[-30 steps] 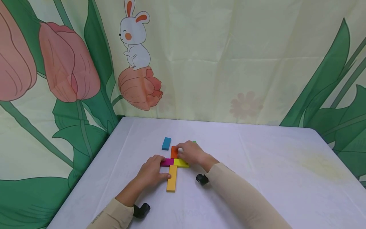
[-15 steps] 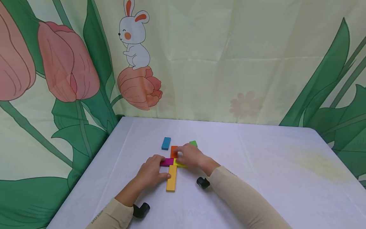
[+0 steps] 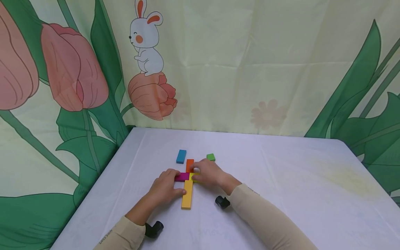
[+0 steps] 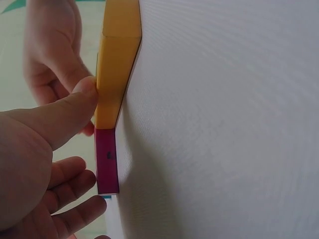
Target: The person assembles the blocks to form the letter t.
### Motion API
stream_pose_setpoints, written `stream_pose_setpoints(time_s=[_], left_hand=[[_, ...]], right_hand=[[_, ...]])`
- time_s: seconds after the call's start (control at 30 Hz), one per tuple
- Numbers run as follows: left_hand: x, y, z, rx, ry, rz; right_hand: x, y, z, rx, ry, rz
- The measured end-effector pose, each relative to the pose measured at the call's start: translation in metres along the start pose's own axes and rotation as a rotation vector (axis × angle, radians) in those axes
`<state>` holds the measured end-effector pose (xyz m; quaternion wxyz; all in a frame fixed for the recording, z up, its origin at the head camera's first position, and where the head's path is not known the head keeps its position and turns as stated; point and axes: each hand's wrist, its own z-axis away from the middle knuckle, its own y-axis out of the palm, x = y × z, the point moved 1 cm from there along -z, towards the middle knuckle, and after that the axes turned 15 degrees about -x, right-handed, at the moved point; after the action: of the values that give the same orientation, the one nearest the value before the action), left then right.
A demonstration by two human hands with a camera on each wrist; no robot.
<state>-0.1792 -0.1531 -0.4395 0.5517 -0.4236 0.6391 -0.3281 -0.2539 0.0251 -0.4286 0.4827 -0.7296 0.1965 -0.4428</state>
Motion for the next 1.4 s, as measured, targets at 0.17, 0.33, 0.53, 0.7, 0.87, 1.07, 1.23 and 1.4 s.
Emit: stream_pose_setpoints(time_s=[0.17,0.33,0.53,0.7,0.87,1.07,1.23,1.4], left_hand=[[0.001,0.0,0.0,-0.006,0.003,0.003],[0.001,0.001,0.0,-0.003,0.0,0.001],[0.0,-0.002,0.0,-0.002,0.005,0.013],[-0.001,-0.003,0.001,0.003,0.01,0.02],[0.0,-0.003,0.002,0.004,0.015,0.016],[0.0,-0.002,0.001,0.004,0.008,0.012],[0.0,-0.002,0.001,0.007,0.011,0.005],[-0.001,-0.002,0.0,0.009,0.008,0.009]], right_hand=[[-0.001,0.002,0.002,-0.002,-0.005,-0.004],[-0.002,0.003,0.003,-0.003,-0.008,-0.011],[0.0,0.003,0.004,-0.006,-0.024,-0.007],[0.0,0.004,0.005,-0.001,-0.022,-0.004],[-0.001,0.006,0.006,-0.004,-0.005,-0.007],[0.0,0.005,0.008,-0.006,0.01,-0.027],[-0.002,0.001,0.009,-0.026,0.034,-0.048],[-0.008,-0.009,0.008,-0.056,0.113,-0.072]])
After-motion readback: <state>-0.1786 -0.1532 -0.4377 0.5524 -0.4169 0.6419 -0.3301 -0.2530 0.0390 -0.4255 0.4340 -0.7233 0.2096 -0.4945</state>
